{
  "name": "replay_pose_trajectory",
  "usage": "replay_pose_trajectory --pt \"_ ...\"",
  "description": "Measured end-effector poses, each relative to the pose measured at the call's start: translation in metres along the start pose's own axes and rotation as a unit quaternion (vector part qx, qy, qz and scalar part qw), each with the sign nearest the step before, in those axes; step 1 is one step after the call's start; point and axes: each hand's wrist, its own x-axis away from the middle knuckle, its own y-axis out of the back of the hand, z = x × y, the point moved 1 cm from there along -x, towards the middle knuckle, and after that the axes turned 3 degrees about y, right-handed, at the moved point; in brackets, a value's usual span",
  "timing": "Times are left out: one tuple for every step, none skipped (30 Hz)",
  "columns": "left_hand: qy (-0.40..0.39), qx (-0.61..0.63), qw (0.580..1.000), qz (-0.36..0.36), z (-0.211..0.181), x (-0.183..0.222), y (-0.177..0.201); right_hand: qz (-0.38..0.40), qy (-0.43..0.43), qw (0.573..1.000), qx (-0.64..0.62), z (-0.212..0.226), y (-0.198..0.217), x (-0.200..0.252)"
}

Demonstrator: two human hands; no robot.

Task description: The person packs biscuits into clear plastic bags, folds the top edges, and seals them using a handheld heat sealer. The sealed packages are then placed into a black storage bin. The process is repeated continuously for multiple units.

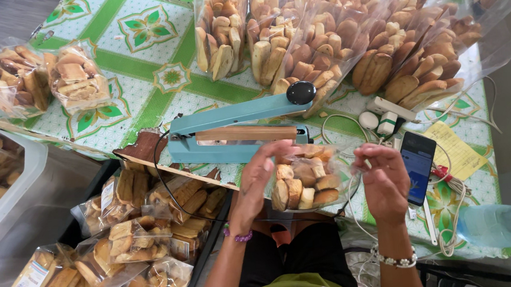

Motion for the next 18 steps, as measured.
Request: replay_pose_trajectory --pt "-0.002 -0.024 1.000 -0.016 0.000 0.002 0.003 -0.023 0.002 0.998 -0.058 -0.001 0.001 0.002" --pt "-0.005 -0.049 0.998 -0.032 0.001 0.001 0.005 -0.020 0.007 1.000 -0.016 -0.003 0.002 0.000" --pt "-0.041 -0.124 0.991 -0.043 0.001 0.001 0.005 -0.020 0.010 0.999 0.025 -0.005 0.003 0.000" --pt "-0.076 -0.199 0.976 -0.053 0.003 -0.004 0.005 -0.018 0.014 0.997 0.068 -0.006 0.004 -0.003" --pt "-0.111 -0.271 0.954 -0.060 0.004 -0.008 0.003 -0.019 0.000 0.996 0.088 -0.008 0.006 -0.007" --pt "-0.097 -0.260 0.958 -0.074 0.006 -0.009 0.002 -0.020 -0.016 0.994 0.108 -0.009 0.009 -0.012" --pt "-0.087 -0.250 0.960 -0.086 0.007 -0.013 0.001 -0.020 -0.027 0.991 0.129 -0.010 0.012 -0.018" --pt "-0.077 -0.240 0.963 -0.097 0.007 -0.016 -0.001 -0.006 -0.007 0.987 0.162 -0.009 0.013 -0.022" --pt "-0.083 -0.200 0.972 -0.093 0.007 -0.018 -0.002 0.009 0.014 0.981 0.194 -0.009 0.014 -0.029" --pt "-0.089 -0.161 0.979 -0.088 0.007 -0.020 -0.003 0.025 0.034 0.973 0.226 -0.008 0.014 -0.034" --pt "-0.093 -0.122 0.984 -0.087 0.007 -0.019 -0.004 0.030 0.032 0.975 0.216 -0.009 0.013 -0.036" --pt "-0.061 -0.092 0.989 -0.099 0.008 -0.019 -0.004 0.036 0.030 0.978 0.205 -0.009 0.011 -0.038" --pt "-0.026 -0.062 0.991 -0.112 0.009 -0.017 -0.005 0.041 0.026 0.980 0.195 -0.009 0.009 -0.038" --pt "0.008 -0.032 0.992 -0.125 0.011 -0.016 -0.005 0.023 0.028 0.985 0.171 -0.011 0.005 -0.037" --pt "-0.023 0.001 0.993 -0.113 0.012 -0.014 -0.006 0.003 0.030 0.988 0.149 -0.010 0.002 -0.035" --pt "-0.055 0.034 0.993 -0.102 0.013 -0.013 -0.006 -0.018 0.032 0.991 0.126 -0.009 -0.001 -0.034" --pt "-0.085 0.068 0.990 -0.088 0.013 -0.012 -0.008 0.007 0.046 0.990 0.132 -0.006 -0.004 -0.032" --pt "-0.100 0.038 0.992 -0.067 0.011 -0.010 -0.008 0.031 0.060 0.988 0.138 -0.003 -0.008 -0.030"
